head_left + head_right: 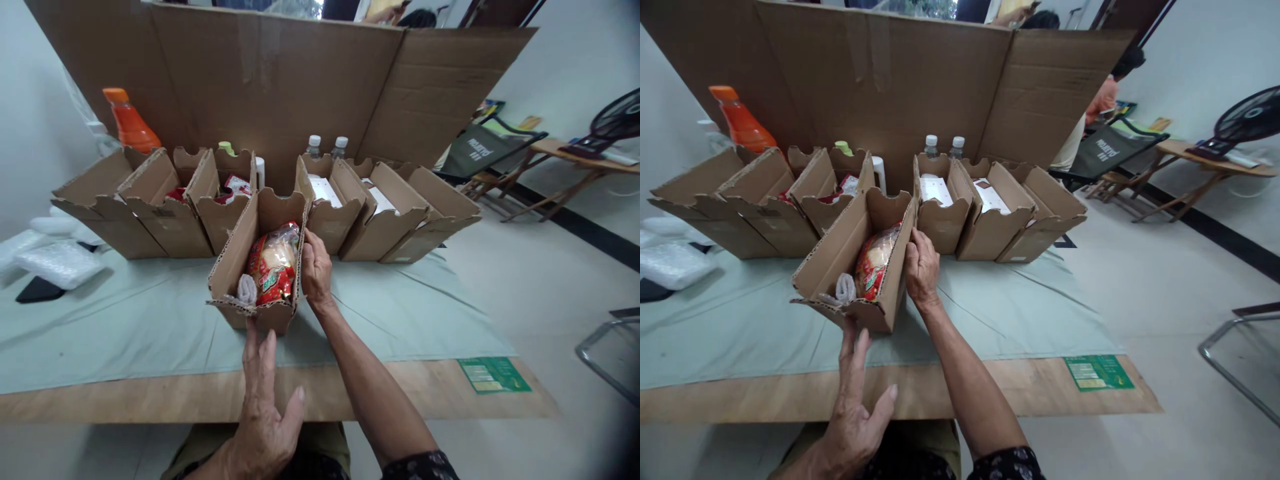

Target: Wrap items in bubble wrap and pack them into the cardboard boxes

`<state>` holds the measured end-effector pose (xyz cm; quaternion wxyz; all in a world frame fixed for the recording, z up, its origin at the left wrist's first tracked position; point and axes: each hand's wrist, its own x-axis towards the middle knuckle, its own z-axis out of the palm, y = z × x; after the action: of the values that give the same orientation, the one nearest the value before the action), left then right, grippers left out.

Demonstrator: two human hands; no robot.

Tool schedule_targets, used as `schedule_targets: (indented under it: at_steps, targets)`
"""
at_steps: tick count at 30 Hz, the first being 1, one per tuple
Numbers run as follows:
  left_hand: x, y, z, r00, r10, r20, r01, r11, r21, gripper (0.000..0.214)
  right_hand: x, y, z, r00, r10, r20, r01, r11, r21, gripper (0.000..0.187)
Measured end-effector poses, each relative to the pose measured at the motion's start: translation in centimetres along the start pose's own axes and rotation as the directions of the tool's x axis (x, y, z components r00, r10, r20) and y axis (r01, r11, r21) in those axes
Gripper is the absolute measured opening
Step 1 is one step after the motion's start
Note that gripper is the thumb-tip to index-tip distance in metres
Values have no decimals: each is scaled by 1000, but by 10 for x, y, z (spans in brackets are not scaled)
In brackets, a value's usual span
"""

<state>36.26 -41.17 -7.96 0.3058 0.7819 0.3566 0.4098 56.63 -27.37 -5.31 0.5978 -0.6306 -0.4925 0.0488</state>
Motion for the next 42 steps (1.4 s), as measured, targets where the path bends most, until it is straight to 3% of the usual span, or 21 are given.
schedule_targets:
  at_steps: [4,9,16,21,23,26,31,33,36,39,42]
  targets:
    - [21,3,15,1000,-1,22,1,1000,-15,94,-8,18,4,990,134,-34,-128,982,141,53]
    - [67,-7,34,999,21,46,-20,1000,-24,97,-9,39,7,962,263,-69,-246,950,194,54]
    - [148,-36,51,994,-1,112,14,993,-116,92,-5,52,6,931,344,-120,-311,923,229,58]
    - [176,-57,55,995,48,91,-39,995,-96,92,-3,50,7,931,346,-118,-312,921,234,57]
    - [176,-65,47,986,44,163,-33,997,-72,90,-3,47,7,938,333,-101,-303,925,231,53]
    - [162,-79,19,939,10,345,-15,1000,12,77,-6,36,4,955,288,-68,-269,940,211,46]
    - [101,-99,-44,874,2,486,-77,988,134,56,-9,-17,4,991,124,58,-132,977,167,34]
    - [76,-103,-60,880,10,474,-83,988,134,49,1,-46,13,986,-2,168,-16,994,108,40]
    - [53,-104,-67,923,22,384,-61,994,91,43,33,-84,37,938,-134,319,166,983,-76,60]
    - [48,-104,-63,967,28,252,-35,999,24,39,70,-104,67,900,-96,426,248,916,-316,60]
    - [52,-102,-60,995,37,92,-36,999,-10,33,89,-114,86,892,18,453,249,816,-522,35]
